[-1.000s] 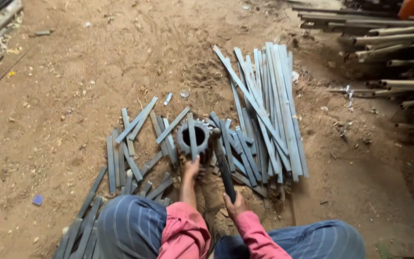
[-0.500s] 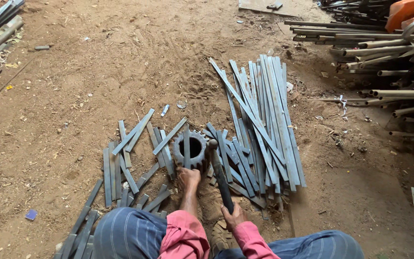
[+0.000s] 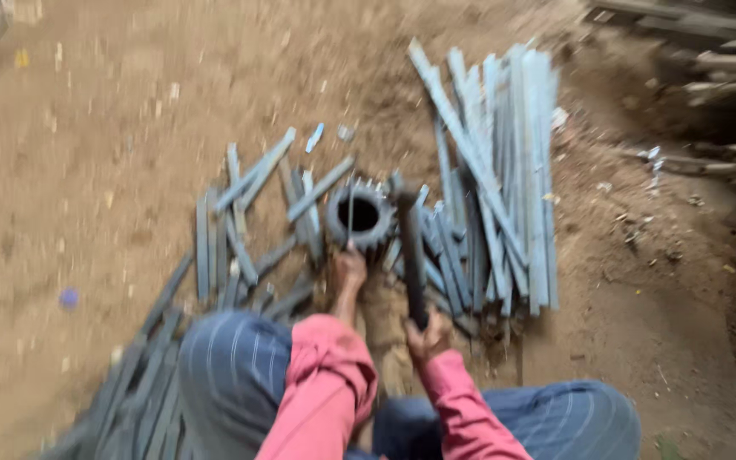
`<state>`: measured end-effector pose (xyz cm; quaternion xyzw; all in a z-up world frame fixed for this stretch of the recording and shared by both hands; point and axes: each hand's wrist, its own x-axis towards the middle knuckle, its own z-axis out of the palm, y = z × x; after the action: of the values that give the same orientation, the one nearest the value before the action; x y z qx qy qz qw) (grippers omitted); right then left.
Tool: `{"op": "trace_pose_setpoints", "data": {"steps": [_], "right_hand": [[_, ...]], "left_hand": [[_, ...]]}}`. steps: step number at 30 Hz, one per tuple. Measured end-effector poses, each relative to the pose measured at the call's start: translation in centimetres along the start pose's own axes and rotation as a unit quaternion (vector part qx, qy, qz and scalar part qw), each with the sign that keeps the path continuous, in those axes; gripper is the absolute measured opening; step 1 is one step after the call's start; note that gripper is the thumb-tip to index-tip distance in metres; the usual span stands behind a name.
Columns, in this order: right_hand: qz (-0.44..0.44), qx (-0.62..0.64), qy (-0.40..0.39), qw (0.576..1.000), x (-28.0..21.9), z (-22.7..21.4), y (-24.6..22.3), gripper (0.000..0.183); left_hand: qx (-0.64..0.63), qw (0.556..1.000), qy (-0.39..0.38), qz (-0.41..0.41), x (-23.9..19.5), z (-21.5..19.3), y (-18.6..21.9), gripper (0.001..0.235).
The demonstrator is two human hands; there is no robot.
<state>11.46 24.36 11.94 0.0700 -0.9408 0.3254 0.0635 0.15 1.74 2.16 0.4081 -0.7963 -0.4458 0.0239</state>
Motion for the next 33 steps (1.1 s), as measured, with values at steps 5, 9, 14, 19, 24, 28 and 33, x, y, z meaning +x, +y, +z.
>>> {"op": "trace_pose_setpoints", "data": {"steps": [5,9,14,19,24,28,33], "right_hand": [[-0.097,0.229,0.059,0.967,5.0,-7.3,-8.9,0.032],[-0.364,0.483,0.155,0.781,8.1,-6.0,-11.6,0.021],[0.011,0.463,-0.168,0.870,3.4,-2.0,-9.0,0.047],[-0.072,0.221,-0.009,0.973,6.2,-8.4,-13.2,0.015],[-0.250,0.407,0.167,0.863,11.0,-11.8,-18.7,0.016],[-0.210,0.318,0.095,0.920,9.9,-8.1,-15.7,0.025],[0.184,0.071,-0.212,0.957,4.8,-3.7,-10.6,0.037]], "left_hand": [[0.048,0.997,0.054,0.024,-0.6,2.2,-1.6,0.083],[0.046,0.999,0.018,0.005,-3.5,-1.1,0.5,0.085],[0.009,0.998,-0.052,-0.040,-4.5,-2.5,1.2,0.083],[-0.009,0.999,-0.040,-0.022,-3.9,1.3,-1.8,0.083],[-0.010,0.998,-0.048,-0.042,-4.4,1.5,-2.4,0.083],[-0.008,0.996,-0.069,-0.056,-4.7,0.4,-1.5,0.083],[0.021,0.996,-0.074,-0.051,-4.9,0.5,-1.6,0.082]]}}
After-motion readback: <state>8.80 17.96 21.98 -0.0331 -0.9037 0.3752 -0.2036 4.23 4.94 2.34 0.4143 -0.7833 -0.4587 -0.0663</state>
